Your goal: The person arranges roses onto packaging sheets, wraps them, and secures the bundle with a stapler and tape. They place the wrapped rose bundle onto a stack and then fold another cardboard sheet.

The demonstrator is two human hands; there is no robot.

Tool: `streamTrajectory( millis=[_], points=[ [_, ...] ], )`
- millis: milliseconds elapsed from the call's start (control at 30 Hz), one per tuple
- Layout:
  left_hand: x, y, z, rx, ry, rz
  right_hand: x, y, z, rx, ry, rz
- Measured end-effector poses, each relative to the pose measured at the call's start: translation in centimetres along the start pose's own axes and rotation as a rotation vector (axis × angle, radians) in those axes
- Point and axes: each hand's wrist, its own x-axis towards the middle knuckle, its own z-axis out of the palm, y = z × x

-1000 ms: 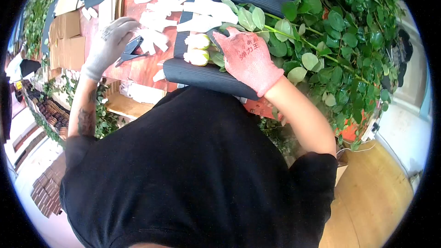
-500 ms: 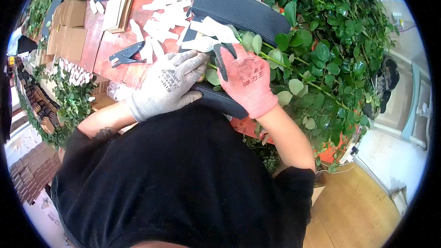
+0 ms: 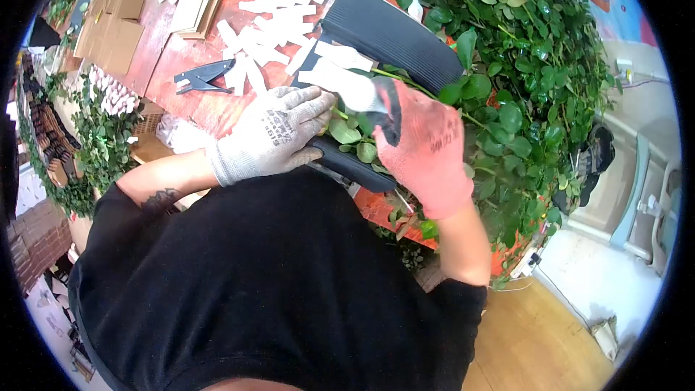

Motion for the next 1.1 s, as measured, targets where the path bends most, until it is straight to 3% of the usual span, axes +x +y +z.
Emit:
streamTrajectory(
  millis=[100, 133, 200, 233, 300, 400, 467, 533, 667, 800, 1000, 1067, 1100],
  points=[
    [0.2, 0.3, -1.0, -0.077, -0.164, -0.064, 1.4, -0.1, 2.0, 0.179, -0.148, -0.174],
    [0.2, 0.3, -0.6, -0.081, -0.161, -0.059, 1.7, 0.6, 4.1, 0.158, -0.062, -0.222],
    [-0.1, 0.0, 0.5, 0.01, 0.025, 0.001, 2.4, 0.7, 5.0, 0.128, -0.086, -0.202],
    [-0.1, -0.2, 0.7, 0.01, 0.03, -0.006, 2.9, 0.4, 5.2, 0.126, -0.09, -0.21],
    [-0.2, -0.2, 0.9, 0.099, -0.051, 0.002, 3.2, -0.3, 5.7, 0.004, -0.273, -0.03],
    [0.0, 0.0, 0.7, 0.123, -0.098, -0.009, 2.3, -0.4, 7.9, -0.205, -0.114, -0.139],
    [0.0, 0.1, 0.7, 0.091, -0.093, -0.025, 1.6, -0.1, 7.9, -0.197, -0.099, -0.134],
    [0.0, 0.2, 0.5, 0.063, -0.091, -0.043, 0.6, 0.8, 7.7, -0.177, 0.075, -0.191],
    [0.0, 0.1, 0.5, 0.134, -0.101, -0.012, 0.1, 0.8, 4.6, -0.303, -0.077, -0.168],
    [0.0, 0.1, 0.8, 0.096, -0.101, -0.037, 1.7, 2.3, 5.4, -0.114, -0.143, -0.163],
    [-0.3, -0.1, 1.2, 0.167, -0.064, 0.026, 1.9, 0.6, 5.3, -0.283, -0.035, -0.229],
    [-0.4, -0.3, 1.4, 0.165, -0.054, 0.033, 2.4, -0.6, 5.2, -0.317, -0.183, -0.121],
    [-0.4, -0.3, 1.5, 0.165, -0.044, 0.04, 2.2, -0.3, 6.1, -0.317, -0.064, -0.173]
  ],
)
